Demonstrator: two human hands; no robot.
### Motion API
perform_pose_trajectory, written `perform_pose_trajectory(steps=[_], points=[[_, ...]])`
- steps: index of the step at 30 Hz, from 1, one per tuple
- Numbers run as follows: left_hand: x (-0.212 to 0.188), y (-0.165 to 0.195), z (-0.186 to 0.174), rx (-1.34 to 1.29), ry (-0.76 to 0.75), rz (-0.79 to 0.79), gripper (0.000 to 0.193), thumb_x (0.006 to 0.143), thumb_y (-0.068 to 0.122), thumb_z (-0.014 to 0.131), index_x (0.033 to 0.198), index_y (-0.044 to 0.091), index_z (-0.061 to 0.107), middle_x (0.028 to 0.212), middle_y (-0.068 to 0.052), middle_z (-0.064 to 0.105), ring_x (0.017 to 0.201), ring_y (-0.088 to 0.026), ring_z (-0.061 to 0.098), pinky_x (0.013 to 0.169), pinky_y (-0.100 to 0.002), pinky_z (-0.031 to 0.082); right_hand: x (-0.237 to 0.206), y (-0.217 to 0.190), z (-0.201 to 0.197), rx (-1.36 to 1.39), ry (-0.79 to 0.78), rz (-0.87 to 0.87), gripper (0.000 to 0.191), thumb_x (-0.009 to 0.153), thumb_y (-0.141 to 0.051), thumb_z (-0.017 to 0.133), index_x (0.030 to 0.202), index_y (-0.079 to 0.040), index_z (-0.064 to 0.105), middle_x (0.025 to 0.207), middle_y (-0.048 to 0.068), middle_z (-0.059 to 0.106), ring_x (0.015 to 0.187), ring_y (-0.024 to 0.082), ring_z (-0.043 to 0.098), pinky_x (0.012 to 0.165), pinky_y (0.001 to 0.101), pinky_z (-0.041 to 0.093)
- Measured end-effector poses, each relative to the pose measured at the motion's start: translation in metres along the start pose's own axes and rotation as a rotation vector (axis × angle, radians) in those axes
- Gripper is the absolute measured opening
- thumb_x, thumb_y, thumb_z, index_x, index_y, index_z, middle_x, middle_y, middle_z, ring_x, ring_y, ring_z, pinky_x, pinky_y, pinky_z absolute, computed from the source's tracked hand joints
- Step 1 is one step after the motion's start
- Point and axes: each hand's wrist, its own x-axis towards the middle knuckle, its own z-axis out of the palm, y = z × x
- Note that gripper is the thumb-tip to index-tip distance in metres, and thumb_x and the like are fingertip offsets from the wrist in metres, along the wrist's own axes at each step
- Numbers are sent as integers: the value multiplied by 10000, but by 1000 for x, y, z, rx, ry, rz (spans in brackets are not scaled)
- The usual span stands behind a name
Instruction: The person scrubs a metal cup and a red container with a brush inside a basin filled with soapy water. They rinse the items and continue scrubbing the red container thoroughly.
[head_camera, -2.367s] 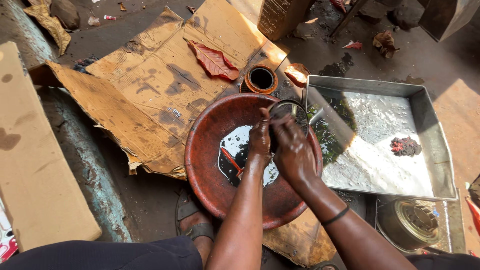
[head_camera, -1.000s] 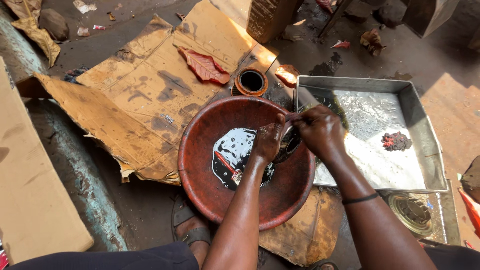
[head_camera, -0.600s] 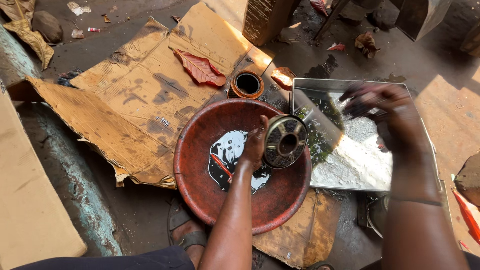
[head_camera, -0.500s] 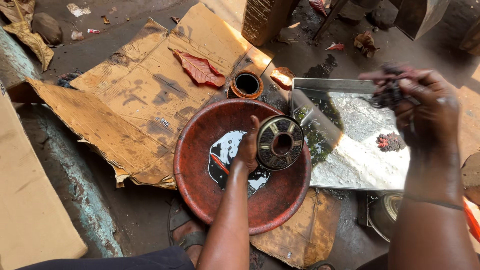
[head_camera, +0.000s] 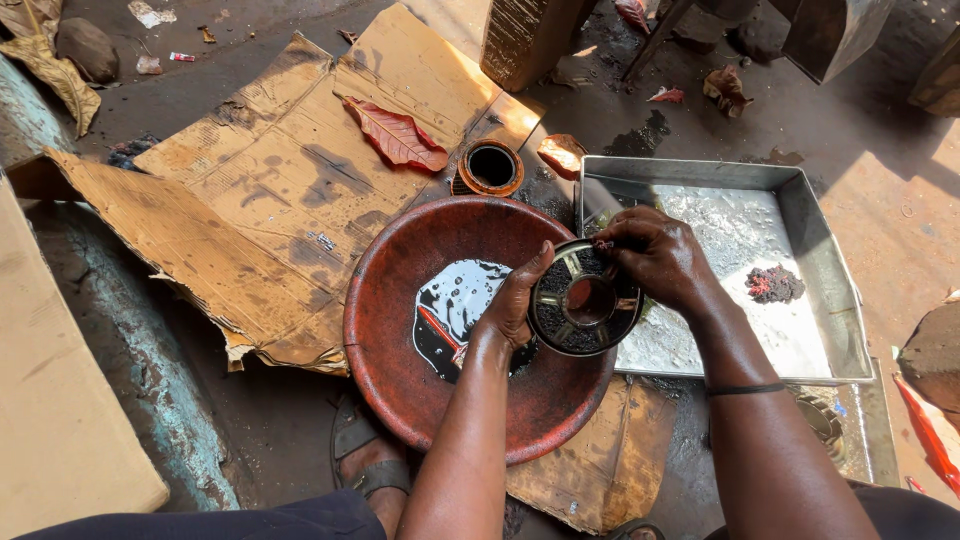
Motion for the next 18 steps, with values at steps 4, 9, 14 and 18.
perform_pose_trajectory(steps=[4,9,14,18], points=[[-4,10,13,95,34,16,702,900,596,649,1328,40,641,1152,-174,742,1038,-231,741,879,-405,639,-5,-2,1,-116,35,-36,180,863,-135,768,1039,-106,797,1065,75,730,975,249,725,848,385,598],[-8,25,17,243,55,18,722,888,589,668,1341,28,641,1146,-196,741,1017,-260,739,868,-408,639,-5,-1,13,-140,134,-6,110,905,-120,731,1004,-95,770,1109,91,715,995,252,723,861,380,613],[-7,26,15,290,99,7,752,870,616,657,1308,5,651,1126,-186,754,972,-244,761,818,-410,656,-4,-5,12,-228,64,123,88,945,-133,696,982,-114,774,1174,94,708,948,241,726,820,365,636],[-4,24,13,231,64,35,760,920,597,673,1301,-61,653,1100,-222,738,937,-264,752,801,-417,650,-5,-9,8,-178,105,-156,166,870,-103,730,1022,-58,777,1168,138,729,1005,278,711,848,411,587]])
